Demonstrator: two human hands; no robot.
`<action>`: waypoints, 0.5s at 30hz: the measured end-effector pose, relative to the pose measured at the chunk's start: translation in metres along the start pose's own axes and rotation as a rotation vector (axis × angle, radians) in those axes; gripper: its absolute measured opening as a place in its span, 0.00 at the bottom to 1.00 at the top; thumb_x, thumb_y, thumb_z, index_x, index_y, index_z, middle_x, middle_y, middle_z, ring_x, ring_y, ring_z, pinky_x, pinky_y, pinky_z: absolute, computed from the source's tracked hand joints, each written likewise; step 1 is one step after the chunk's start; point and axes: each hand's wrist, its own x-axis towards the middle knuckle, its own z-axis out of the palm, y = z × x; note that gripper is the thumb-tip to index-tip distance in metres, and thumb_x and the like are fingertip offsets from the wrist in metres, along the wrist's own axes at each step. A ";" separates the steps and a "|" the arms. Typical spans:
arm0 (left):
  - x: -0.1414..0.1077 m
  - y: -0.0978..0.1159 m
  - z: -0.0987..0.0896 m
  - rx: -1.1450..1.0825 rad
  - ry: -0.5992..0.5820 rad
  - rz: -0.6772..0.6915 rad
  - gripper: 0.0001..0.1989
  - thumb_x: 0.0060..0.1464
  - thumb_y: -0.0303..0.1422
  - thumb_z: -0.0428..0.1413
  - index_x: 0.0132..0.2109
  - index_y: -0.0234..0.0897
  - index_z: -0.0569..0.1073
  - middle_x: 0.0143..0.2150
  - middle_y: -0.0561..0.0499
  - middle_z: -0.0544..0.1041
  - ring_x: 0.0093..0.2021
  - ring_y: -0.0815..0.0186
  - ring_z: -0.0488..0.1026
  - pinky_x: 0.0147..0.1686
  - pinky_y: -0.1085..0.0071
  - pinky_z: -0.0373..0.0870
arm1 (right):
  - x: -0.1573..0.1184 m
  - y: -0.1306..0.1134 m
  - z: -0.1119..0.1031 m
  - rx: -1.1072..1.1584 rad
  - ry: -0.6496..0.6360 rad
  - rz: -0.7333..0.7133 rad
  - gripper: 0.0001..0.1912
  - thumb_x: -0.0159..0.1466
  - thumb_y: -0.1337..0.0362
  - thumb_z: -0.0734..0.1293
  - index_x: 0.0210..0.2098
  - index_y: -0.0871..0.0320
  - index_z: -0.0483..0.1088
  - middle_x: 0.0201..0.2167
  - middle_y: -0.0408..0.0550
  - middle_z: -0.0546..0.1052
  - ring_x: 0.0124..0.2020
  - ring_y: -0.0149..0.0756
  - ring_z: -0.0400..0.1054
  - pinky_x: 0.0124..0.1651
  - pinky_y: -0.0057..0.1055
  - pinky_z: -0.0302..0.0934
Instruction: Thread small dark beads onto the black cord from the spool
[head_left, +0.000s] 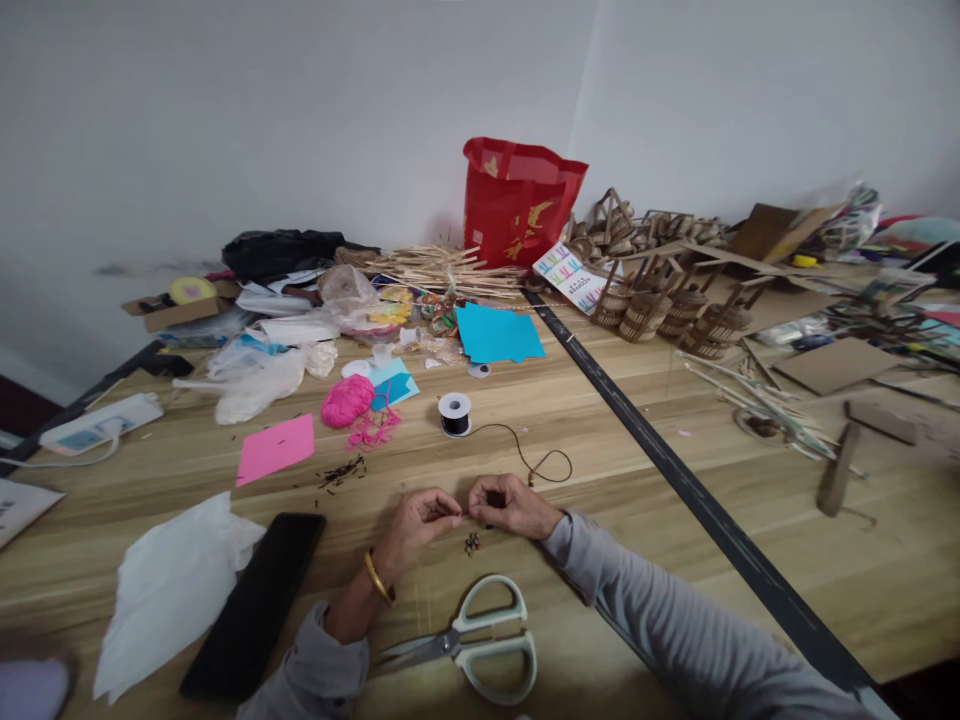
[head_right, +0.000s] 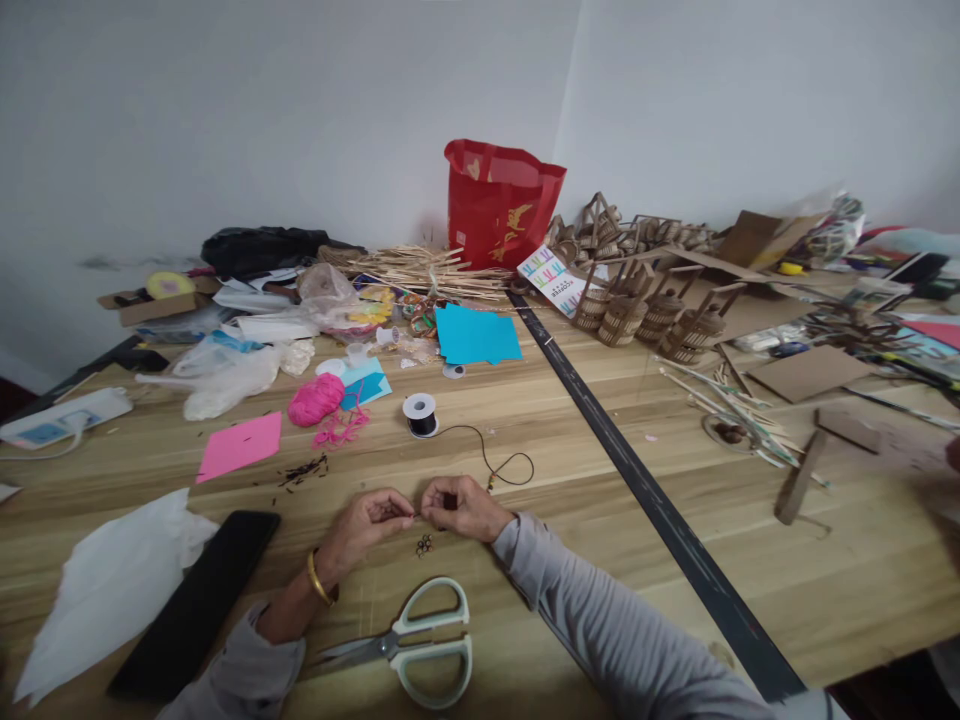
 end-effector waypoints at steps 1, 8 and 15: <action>0.000 0.000 0.000 -0.002 0.001 -0.002 0.07 0.38 0.30 0.61 0.27 0.31 0.73 0.24 0.51 0.75 0.25 0.69 0.68 0.28 0.74 0.63 | 0.000 0.000 0.000 -0.003 0.002 0.000 0.15 0.57 0.57 0.66 0.28 0.64 0.66 0.20 0.41 0.64 0.22 0.24 0.55 0.25 0.22 0.50; 0.000 0.002 0.001 -0.005 0.010 -0.009 0.07 0.37 0.29 0.61 0.27 0.31 0.73 0.24 0.52 0.75 0.26 0.69 0.69 0.30 0.74 0.63 | 0.000 0.003 0.000 -0.004 0.006 -0.008 0.15 0.57 0.56 0.66 0.27 0.64 0.66 0.21 0.41 0.65 0.22 0.24 0.56 0.25 0.22 0.51; -0.001 0.004 0.002 0.009 -0.001 -0.008 0.06 0.38 0.29 0.61 0.27 0.30 0.73 0.23 0.52 0.74 0.25 0.70 0.68 0.28 0.74 0.62 | 0.001 0.002 0.000 -0.002 -0.001 -0.014 0.15 0.57 0.56 0.67 0.28 0.64 0.67 0.22 0.42 0.66 0.22 0.24 0.56 0.26 0.22 0.52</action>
